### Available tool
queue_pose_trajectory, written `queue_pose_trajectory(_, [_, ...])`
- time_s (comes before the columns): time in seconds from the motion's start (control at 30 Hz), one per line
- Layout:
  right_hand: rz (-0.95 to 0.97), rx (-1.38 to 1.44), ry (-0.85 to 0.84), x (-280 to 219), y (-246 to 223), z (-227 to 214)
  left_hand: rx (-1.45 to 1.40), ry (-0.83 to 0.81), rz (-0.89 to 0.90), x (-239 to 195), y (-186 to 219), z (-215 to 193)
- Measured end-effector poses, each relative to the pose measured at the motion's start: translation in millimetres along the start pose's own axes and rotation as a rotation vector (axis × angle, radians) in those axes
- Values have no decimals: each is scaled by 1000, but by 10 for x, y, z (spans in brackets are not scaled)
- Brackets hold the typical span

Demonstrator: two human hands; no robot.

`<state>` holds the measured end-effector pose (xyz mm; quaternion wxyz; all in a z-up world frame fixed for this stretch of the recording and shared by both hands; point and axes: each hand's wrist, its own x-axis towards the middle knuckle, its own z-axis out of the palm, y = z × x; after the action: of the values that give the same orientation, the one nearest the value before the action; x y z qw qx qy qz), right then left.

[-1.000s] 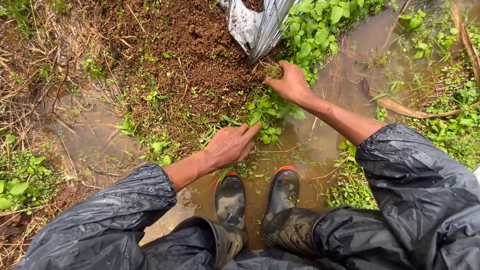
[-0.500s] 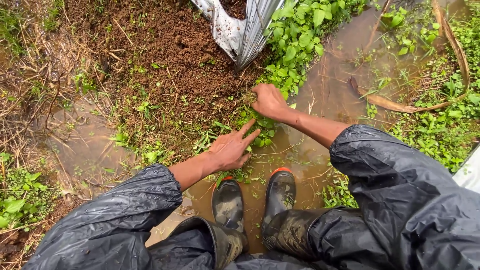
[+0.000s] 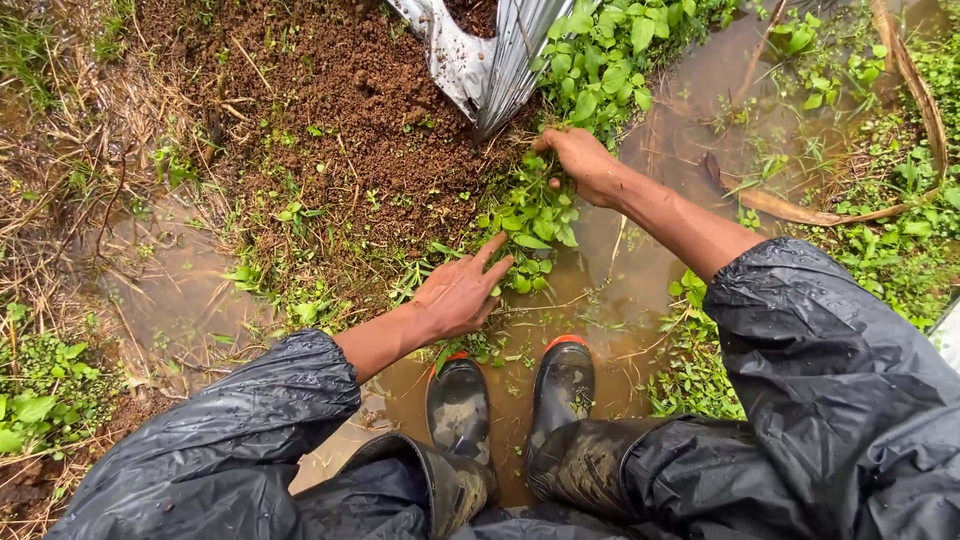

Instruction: The person stands in a flooded field and removes weeds by hand from the base of a small palm tree planted in a silver bag. They pull out clumps of green weeds and soil, discarding them into the surrounding water.

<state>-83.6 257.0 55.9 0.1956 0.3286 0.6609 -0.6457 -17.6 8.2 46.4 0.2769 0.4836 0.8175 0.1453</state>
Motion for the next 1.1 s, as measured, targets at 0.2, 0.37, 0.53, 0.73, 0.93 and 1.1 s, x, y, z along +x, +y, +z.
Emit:
queue_pose_trajectory(0.2, [-50,-467,-17,-26,229,117,27,8,13,109,-40,119])
queue_pose_trajectory(0.37, [-58,-729,-66,23,350,437,76,-3,5,82,-44,154])
queue_pose_trajectory(0.53, [-54,-625,-29,158,392,378,79,18,1,23,-38,93])
queue_pose_trajectory(0.73, [-49,-318,-6,152,356,167,50,49,27,30,-49,66])
queue_pose_trajectory(0.93, [-123,192,80,-6,-129,-124,-117,325,-53,149,-95,136])
queue_pose_trajectory(1.1, [-167,425,199,11,-348,-343,-203,408,-140,334,-143,-59])
